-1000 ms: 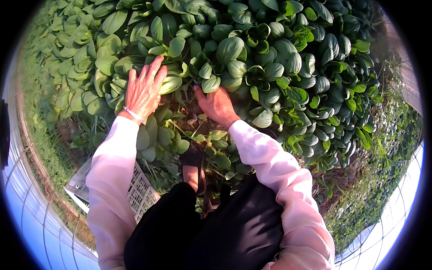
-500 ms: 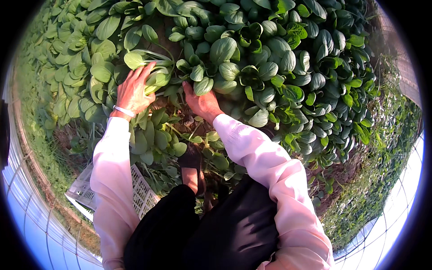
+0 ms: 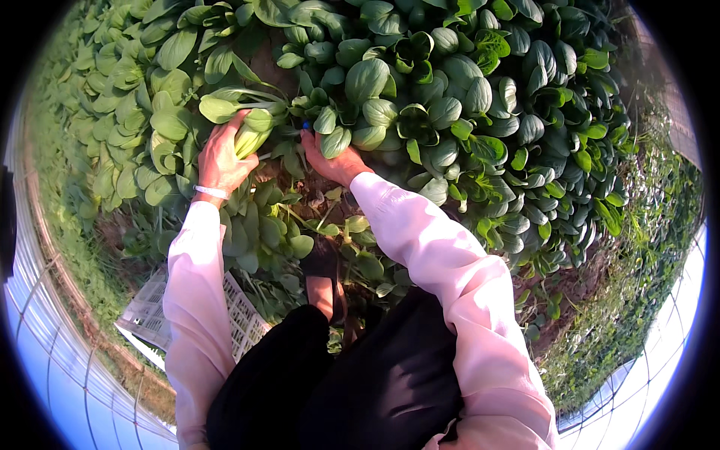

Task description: The person harvests leafy green vegetables in a greenhouse using a small knife. They cut the stems of the vegetables near the base, trim the roots, and place the harvested bunches into a white plastic basket.

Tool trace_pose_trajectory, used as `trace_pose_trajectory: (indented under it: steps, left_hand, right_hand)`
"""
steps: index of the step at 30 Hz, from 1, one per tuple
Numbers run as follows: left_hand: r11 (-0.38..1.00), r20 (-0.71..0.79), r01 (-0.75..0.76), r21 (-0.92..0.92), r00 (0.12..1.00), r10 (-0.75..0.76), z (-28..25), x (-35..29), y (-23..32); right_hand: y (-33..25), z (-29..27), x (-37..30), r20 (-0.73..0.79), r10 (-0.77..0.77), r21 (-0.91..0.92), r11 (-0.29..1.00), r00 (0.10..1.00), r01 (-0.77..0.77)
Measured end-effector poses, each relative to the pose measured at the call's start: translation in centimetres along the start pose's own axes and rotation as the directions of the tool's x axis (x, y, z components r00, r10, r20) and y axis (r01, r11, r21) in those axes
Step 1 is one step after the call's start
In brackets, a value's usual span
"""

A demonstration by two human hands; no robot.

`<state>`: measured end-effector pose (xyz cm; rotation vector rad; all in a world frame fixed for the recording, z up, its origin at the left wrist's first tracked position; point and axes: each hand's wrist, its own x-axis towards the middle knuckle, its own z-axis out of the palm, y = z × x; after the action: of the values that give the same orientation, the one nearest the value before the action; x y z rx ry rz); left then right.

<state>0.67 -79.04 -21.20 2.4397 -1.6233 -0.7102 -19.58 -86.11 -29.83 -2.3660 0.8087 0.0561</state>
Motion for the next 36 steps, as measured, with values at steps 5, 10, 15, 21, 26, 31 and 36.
trace_pose_trajectory:
  steps: [5,10,15,21,26,31,36]
  left_hand:
    - [0.994,-0.055,0.093,-0.066,0.994,-0.096,1.1,-0.4,-1.9]
    - [0.934,-0.098,0.019,-0.356,0.994,-0.058,2.5,-0.6,-3.3]
    - [0.785,-0.044,0.089,-0.613,0.988,-0.147,2.7,-0.6,-3.7]
    - [0.978,-0.105,0.037,-0.203,0.993,-0.060,2.2,-1.2,-2.5]
    - [0.998,-0.179,0.006,0.059,0.984,0.005,2.6,-1.4,-1.3]
    - [0.988,-0.145,0.085,0.131,0.987,-0.066,2.4,-1.1,-2.1]
    - [0.987,-0.108,0.075,0.141,0.992,-0.060,2.4,-0.5,-2.3]
  right_hand:
    - [0.0,-0.8,-0.6,0.010,0.090,0.504,0.860,0.996,-0.083]
    - [0.1,1.8,-1.4,-0.307,0.034,0.311,0.948,0.951,0.066]
    - [-0.3,2.1,-1.9,-0.272,0.031,0.290,0.956,0.962,0.051]
    - [-1.8,0.5,-1.9,-0.083,0.175,0.321,0.937,0.981,-0.140]
    - [-2.5,0.4,-2.1,-0.213,0.216,0.259,0.953,0.953,-0.159]
    - [-3.1,0.2,-1.9,-0.118,0.262,0.267,0.938,0.958,-0.223]
    - [-2.1,1.6,-1.7,-0.289,-0.054,-0.181,0.983,0.956,0.000]
